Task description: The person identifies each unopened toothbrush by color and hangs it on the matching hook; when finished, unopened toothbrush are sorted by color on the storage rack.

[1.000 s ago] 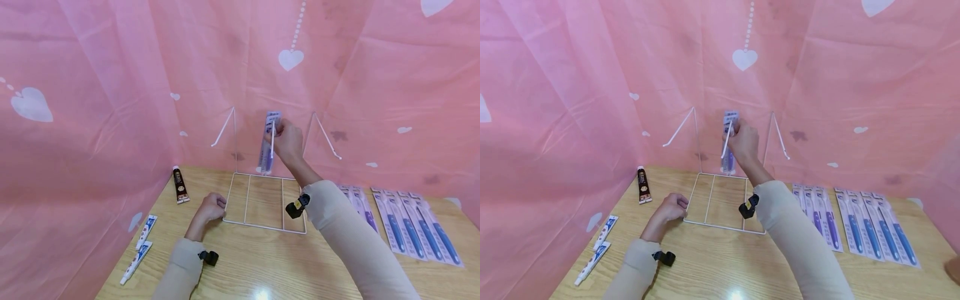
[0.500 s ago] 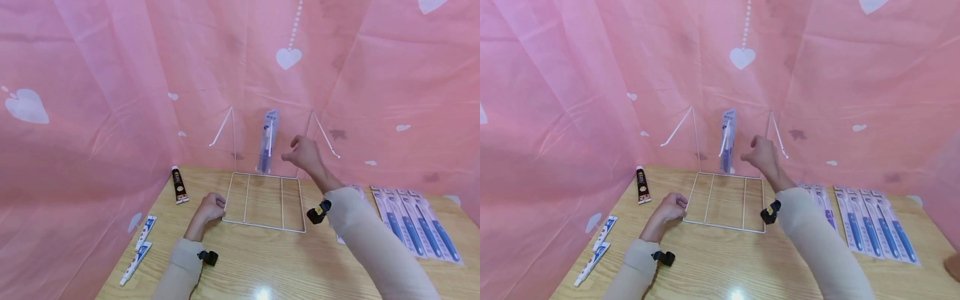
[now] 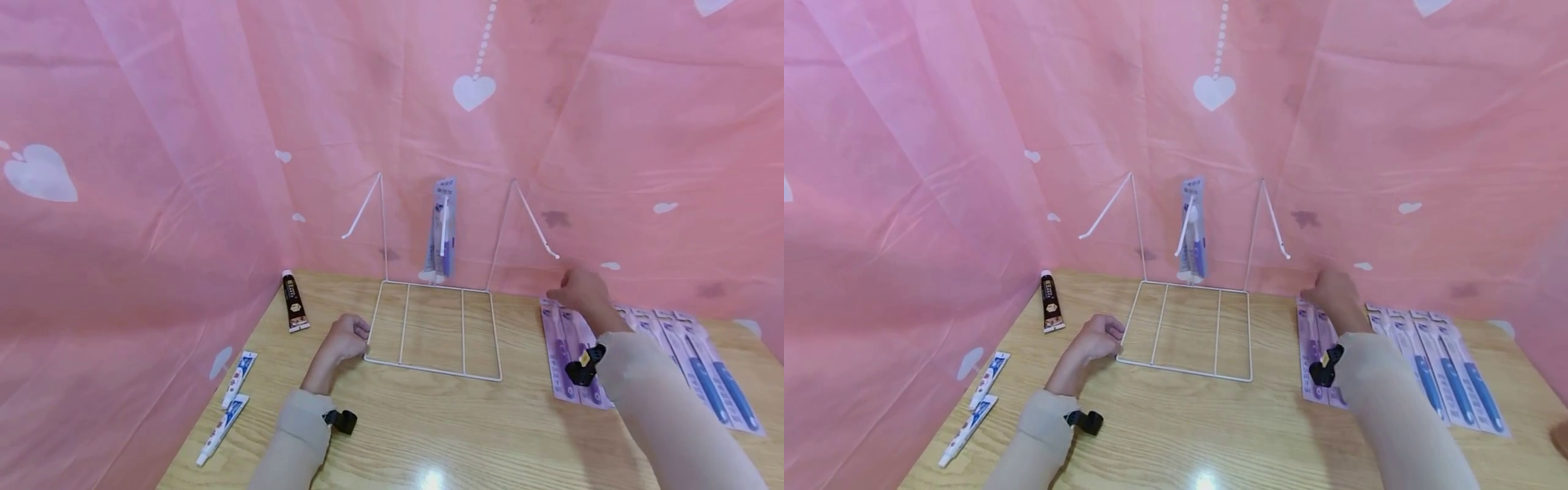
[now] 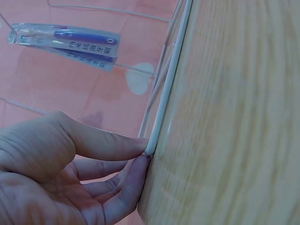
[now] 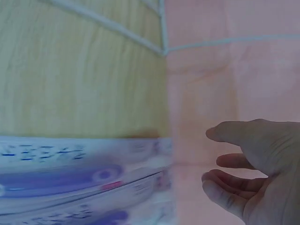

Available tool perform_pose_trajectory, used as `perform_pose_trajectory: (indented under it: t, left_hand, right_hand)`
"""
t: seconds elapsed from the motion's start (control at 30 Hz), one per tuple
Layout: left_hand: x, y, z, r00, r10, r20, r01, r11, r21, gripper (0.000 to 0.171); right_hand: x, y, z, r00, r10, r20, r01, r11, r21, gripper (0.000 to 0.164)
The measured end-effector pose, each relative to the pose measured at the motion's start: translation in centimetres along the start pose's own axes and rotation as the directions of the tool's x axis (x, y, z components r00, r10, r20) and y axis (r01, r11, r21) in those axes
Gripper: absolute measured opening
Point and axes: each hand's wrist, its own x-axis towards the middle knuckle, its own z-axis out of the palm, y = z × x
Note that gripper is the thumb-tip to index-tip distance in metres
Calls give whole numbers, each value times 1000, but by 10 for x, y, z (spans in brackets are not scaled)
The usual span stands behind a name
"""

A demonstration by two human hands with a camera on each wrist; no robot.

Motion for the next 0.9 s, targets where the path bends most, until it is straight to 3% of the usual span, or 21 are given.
perform_pose_trajectory:
  t: [0.27, 0.43, 0.63, 0.9]
  left_hand:
    - [-3, 0, -2, 1000, -8, 0, 8, 1000, -17, 39]
    - [-3, 0, -1, 1000, 3, 2, -3, 1000, -9, 38]
    - [-3, 0, -1, 1000, 12, 8, -12, 1000, -27, 39]
    - [-3, 0, -2, 1000, 17, 9, -17, 999, -29, 39]
  right_hand:
    - [1, 20, 36, 996, 74, 46, -76, 997, 25, 38]
    - [-1, 21, 42, 995, 95, 19, -95, 995, 17, 49]
    - [-3, 23, 44, 993, 108, 42, -108, 994, 5, 36]
    - [0, 23, 47, 994, 72, 80, -72, 997, -5, 35]
